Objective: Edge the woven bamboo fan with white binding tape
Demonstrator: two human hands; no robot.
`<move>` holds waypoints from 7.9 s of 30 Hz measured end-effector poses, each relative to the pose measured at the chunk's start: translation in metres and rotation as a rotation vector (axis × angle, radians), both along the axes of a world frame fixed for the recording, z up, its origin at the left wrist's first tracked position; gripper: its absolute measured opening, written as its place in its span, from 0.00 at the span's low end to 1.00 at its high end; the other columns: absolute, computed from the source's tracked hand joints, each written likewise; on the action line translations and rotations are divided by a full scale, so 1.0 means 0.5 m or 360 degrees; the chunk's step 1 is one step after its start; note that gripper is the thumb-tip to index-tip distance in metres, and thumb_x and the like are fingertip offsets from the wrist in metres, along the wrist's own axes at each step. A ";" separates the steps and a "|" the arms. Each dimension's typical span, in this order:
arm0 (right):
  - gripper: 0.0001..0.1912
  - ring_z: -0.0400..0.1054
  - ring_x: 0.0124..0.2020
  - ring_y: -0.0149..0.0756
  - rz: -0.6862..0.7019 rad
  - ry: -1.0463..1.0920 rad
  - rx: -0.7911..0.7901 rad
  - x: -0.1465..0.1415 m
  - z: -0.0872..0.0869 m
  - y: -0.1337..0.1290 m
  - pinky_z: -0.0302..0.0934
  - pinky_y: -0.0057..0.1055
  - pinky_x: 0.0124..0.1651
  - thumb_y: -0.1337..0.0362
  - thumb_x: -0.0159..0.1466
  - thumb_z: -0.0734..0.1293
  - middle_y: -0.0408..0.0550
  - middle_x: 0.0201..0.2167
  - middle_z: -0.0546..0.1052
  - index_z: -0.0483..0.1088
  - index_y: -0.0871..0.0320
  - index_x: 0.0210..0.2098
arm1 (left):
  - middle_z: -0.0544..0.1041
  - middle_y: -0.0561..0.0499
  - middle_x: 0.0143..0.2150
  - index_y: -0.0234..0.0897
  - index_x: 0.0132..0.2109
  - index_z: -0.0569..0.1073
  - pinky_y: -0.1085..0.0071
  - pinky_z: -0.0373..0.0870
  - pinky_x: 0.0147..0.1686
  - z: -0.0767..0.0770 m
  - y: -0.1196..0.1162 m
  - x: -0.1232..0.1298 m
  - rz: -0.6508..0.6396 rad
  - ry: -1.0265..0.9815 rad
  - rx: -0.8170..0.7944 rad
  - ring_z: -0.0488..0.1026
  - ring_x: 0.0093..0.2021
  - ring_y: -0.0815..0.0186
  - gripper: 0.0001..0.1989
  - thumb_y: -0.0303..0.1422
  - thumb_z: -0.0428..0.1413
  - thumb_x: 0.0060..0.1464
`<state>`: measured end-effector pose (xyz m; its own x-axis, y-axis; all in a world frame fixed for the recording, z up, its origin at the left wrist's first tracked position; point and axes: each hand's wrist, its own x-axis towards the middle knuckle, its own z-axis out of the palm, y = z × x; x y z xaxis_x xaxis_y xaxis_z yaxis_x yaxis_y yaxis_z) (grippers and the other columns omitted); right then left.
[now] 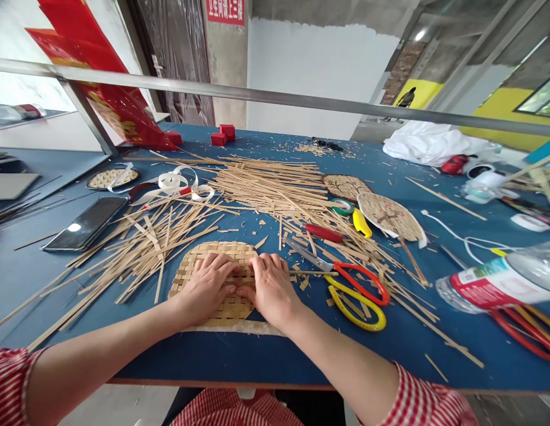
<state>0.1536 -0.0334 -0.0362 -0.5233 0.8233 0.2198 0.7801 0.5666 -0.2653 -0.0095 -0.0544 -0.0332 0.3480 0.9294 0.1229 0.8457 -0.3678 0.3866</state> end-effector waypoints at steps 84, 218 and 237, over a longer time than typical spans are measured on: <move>0.18 0.55 0.45 0.44 0.0213 0.0051 -0.0020 -0.009 0.006 0.002 0.55 0.42 0.45 0.64 0.56 0.62 0.53 0.44 0.65 0.59 0.60 0.46 | 0.65 0.49 0.43 0.39 0.39 0.66 0.60 0.56 0.45 0.006 0.009 -0.035 0.0120 -0.0035 -0.0058 0.57 0.45 0.59 0.11 0.32 0.52 0.46; 0.29 0.48 0.53 0.44 0.0217 -0.0069 -0.0006 -0.039 0.000 0.005 0.44 0.41 0.53 0.63 0.57 0.58 0.57 0.53 0.60 0.49 0.66 0.56 | 0.62 0.48 0.47 0.43 0.50 0.62 0.60 0.53 0.47 0.020 0.024 -0.062 0.0083 0.0126 -0.0171 0.55 0.49 0.58 0.23 0.36 0.53 0.44; 0.34 0.48 0.53 0.44 0.0227 0.0026 -0.0135 -0.040 0.005 0.018 0.47 0.41 0.52 0.64 0.55 0.61 0.54 0.53 0.61 0.45 0.62 0.58 | 0.61 0.50 0.47 0.48 0.48 0.63 0.61 0.54 0.47 0.029 0.048 -0.061 -0.0013 0.0122 -0.0297 0.56 0.48 0.58 0.25 0.37 0.56 0.40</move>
